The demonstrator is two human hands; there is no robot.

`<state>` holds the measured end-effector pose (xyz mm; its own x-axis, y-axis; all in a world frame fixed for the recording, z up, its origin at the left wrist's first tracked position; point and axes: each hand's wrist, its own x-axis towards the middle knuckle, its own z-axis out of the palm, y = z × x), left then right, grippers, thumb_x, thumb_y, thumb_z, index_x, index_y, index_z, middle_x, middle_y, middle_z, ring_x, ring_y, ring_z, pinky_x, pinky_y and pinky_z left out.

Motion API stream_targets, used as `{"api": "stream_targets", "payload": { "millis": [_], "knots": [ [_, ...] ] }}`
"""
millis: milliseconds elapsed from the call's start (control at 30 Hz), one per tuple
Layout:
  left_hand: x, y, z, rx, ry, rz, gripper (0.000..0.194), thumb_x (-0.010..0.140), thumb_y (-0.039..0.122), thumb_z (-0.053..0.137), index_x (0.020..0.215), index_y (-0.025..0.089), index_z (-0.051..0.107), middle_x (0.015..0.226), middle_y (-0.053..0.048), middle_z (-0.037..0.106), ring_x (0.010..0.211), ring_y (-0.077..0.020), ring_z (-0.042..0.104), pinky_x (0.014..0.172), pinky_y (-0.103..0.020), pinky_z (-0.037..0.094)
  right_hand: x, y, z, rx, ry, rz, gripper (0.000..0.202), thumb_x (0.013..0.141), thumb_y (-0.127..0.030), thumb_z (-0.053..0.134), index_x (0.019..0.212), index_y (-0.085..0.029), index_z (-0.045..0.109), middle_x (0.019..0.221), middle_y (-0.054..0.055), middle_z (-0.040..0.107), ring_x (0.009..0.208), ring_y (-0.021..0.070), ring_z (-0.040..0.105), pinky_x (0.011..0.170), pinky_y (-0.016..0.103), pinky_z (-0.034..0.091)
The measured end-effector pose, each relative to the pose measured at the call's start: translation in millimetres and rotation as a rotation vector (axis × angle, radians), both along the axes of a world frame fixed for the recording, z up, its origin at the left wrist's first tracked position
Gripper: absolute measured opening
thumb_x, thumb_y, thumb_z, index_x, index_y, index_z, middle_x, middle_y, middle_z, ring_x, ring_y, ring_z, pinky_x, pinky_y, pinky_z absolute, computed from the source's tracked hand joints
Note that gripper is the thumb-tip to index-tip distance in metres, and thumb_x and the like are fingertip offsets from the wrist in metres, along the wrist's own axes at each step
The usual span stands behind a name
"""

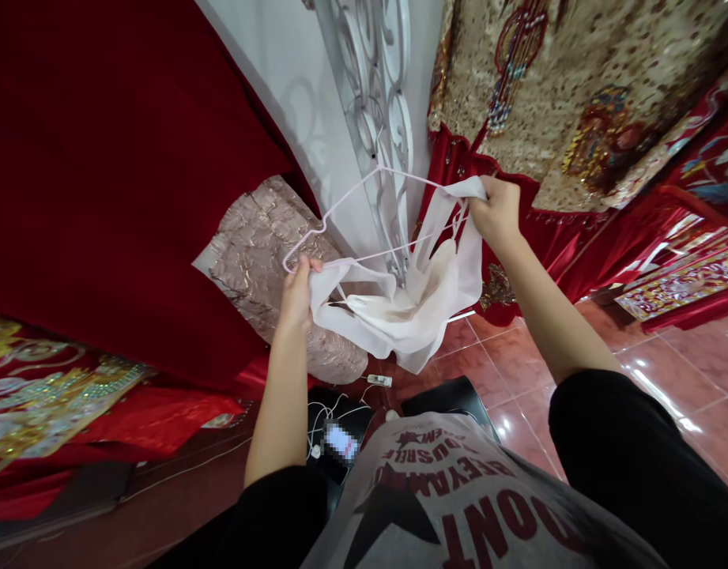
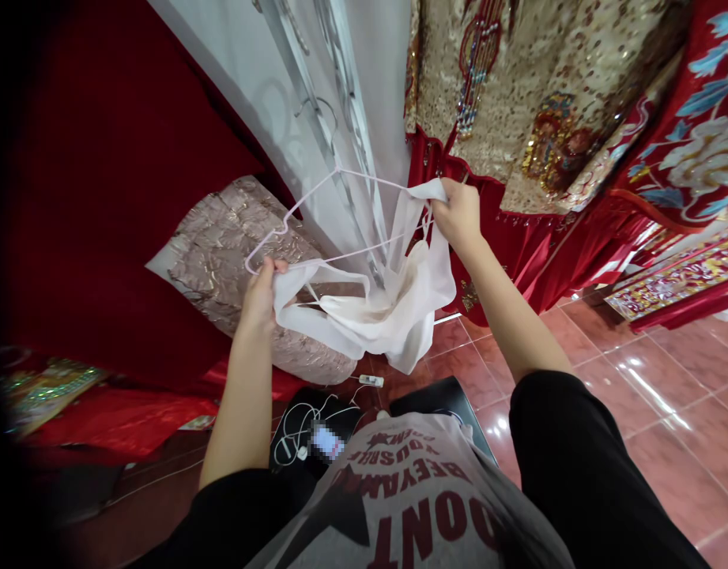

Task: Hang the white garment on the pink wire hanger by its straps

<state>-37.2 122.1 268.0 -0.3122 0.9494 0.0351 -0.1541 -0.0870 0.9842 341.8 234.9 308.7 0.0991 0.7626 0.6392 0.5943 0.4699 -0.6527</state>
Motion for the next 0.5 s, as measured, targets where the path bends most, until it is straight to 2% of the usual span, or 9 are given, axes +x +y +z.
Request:
{"api": "stream_targets", "payload": {
  "millis": [67, 133, 233, 333, 433, 500],
  "knots": [
    [-3.3, -0.9, 1.0, 0.017, 0.001, -0.011, 0.056, 0.091, 0.072, 0.076, 0.073, 0.023, 0.056, 0.06, 0.003, 0.049, 0.043, -0.01, 0.04, 0.037, -0.023, 0.029, 11.9, 9.5, 5.4, 0.001, 0.025, -0.072, 0.035, 0.086, -0.028, 0.07, 0.062, -0.026, 0.045, 0.065, 0.004, 0.055, 0.071, 0.0192, 0.051, 0.07, 0.035, 0.048],
    [-5.7, -1.3, 1.4, 0.012, -0.013, -0.029, 0.055, 0.091, 0.071, 0.077, 0.074, 0.023, 0.057, 0.06, 0.003, 0.05, 0.042, -0.0099, 0.039, 0.037, -0.023, 0.029, 26.3, 18.8, 8.8, -0.079, 0.195, -0.096, 0.036, 0.086, -0.027, 0.069, 0.061, -0.027, 0.043, 0.063, 0.003, 0.05, 0.067, 0.0184, 0.047, 0.066, 0.035, 0.045],
    [-3.1, -1.1, -2.2, -0.024, -0.062, -0.063, 0.055, 0.085, 0.071, 0.082, 0.075, 0.022, 0.059, 0.06, 0.004, 0.053, 0.041, -0.0099, 0.041, 0.038, -0.023, 0.03, 46.6, 21.7, 5.6, -0.477, 0.61, 0.075, 0.045, 0.093, -0.035, 0.067, 0.064, -0.029, 0.033, 0.053, -0.002, 0.031, 0.055, 0.0152, 0.034, 0.055, 0.032, 0.039],
    [9.1, -2.4, -11.7, 0.032, -0.135, -0.044, 0.055, 0.076, 0.069, 0.09, 0.078, 0.021, 0.064, 0.07, 0.0, 0.065, 0.055, -0.0136, 0.06, 0.048, -0.023, 0.045, 54.3, 1.3, -8.4, -0.877, 0.786, 0.295, 0.052, 0.096, -0.038, 0.067, 0.066, -0.027, 0.026, 0.049, -0.008, 0.018, 0.048, 0.009, 0.017, 0.047, 0.026, 0.024],
    [22.5, -7.6, -23.7, 0.108, -0.25, -0.084, 0.059, 0.072, 0.07, 0.09, 0.102, 0.021, 0.076, 0.092, -0.008, 0.078, 0.082, -0.0235, 0.075, 0.069, -0.03, 0.059, 40.4, -36.9, -24.2, -1.014, 0.739, 0.375, 0.037, 0.09, -0.034, 0.07, 0.067, -0.026, 0.042, 0.046, -0.01, 0.023, 0.045, 0.0072, 0.013, 0.044, 0.026, 0.012],
    [26.8, -12.4, -30.7, 0.126, -0.303, -0.122, 0.065, 0.068, 0.059, 0.094, 0.12, 0.023, 0.077, 0.107, -0.01, 0.081, 0.096, -0.0265, 0.077, 0.078, -0.032, 0.061, 20.9, -62.7, -29.5, -0.95, 0.709, 0.475, 0.017, 0.085, -0.032, 0.073, 0.081, -0.021, 0.06, 0.047, -0.012, 0.025, 0.044, 0.0068, 0.013, 0.044, 0.025, 0.012]
  ]
}}
